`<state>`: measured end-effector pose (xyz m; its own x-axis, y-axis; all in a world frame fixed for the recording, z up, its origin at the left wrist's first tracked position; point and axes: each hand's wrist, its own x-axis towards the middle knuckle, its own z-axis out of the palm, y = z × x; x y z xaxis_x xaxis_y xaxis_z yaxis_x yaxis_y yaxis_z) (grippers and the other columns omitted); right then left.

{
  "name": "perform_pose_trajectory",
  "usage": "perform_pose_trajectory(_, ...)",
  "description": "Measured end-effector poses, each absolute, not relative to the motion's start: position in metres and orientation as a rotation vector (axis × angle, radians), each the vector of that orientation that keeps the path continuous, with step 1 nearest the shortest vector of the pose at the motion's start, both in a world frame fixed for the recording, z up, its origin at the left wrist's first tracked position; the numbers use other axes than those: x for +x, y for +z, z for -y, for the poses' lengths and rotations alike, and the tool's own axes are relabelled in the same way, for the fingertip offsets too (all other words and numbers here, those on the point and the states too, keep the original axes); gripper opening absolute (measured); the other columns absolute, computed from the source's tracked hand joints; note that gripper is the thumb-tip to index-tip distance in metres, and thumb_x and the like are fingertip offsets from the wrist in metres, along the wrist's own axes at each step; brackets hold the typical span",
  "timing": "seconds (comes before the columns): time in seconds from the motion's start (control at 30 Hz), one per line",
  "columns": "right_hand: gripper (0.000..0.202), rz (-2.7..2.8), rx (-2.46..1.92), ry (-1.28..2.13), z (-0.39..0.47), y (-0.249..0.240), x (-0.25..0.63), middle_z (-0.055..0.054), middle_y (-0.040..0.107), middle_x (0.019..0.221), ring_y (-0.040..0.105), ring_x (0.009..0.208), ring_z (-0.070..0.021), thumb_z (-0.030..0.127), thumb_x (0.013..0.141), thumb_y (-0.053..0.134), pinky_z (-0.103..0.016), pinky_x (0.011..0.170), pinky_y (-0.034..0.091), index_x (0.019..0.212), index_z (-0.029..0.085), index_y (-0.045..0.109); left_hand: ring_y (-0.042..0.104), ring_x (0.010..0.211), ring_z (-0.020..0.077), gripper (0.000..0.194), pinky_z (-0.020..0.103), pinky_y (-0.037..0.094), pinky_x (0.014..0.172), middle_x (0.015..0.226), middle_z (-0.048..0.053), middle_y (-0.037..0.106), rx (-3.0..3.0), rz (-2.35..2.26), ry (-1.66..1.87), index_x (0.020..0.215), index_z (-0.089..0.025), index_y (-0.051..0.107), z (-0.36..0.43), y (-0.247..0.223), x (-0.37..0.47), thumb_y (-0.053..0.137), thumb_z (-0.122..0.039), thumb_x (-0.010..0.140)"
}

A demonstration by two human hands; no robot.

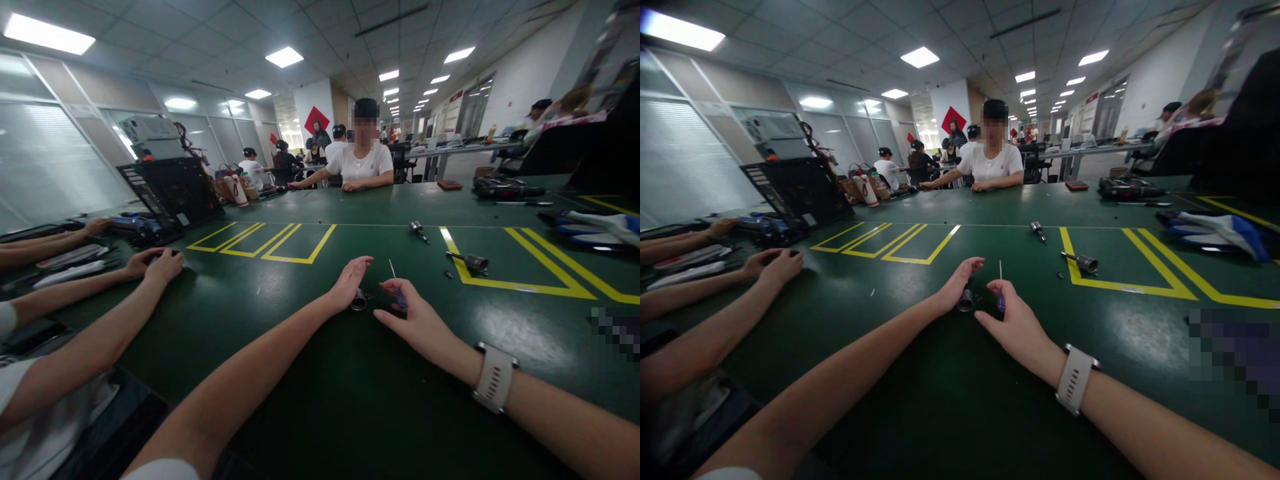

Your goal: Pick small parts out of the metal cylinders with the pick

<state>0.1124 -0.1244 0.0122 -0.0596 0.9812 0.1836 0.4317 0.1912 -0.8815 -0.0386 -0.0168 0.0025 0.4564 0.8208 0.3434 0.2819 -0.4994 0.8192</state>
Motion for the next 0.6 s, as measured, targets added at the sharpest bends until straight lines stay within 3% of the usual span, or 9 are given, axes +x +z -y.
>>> perform_pose_trajectory(0.2,0.059,1.945,-1.331,0.451,0.094,0.02,0.084,-0.012,0.056,0.116,0.054,0.105,-0.0263,0.037,0.066,0.072,-0.042,0.087,0.044,0.115,0.018,0.045,0.054,0.102,0.0182,0.035,0.034,0.041,0.092,0.103,0.008,0.058,1.685,-1.065,1.306,0.107,-0.017,0.051,0.013,0.006,-0.043,0.028,-0.039,0.092)
perform_pose_trajectory(0.4,0.03,2.151,-1.288,0.366,0.08,0.022,0.072,-0.008,0.064,0.097,0.057,0.089,-0.027,0.024,0.071,0.067,-0.042,0.075,0.047,0.099,0.02,0.057,0.055,0.089,0.016,0.026,0.03,0.045,0.084,0.092,0.005,0.056,1.545,-1.129,1.458,0.096,-0.018,0.051,0.011,0.008,-0.047,0.036,-0.038,0.088)
perform_pose_trajectory(0.6,0.021,2.263,-1.251,0.331,0.074,0.02,0.082,-0.007,0.063,0.096,0.055,0.085,-0.025,0.022,0.076,0.062,-0.039,0.07,0.046,0.096,0.023,0.057,0.055,0.087,0.0161,0.025,0.03,0.046,0.08,0.092,0.005,0.057,1.522,-1.236,1.392,0.097,-0.019,0.051,0.01,0.005,-0.049,0.035,-0.036,0.089)
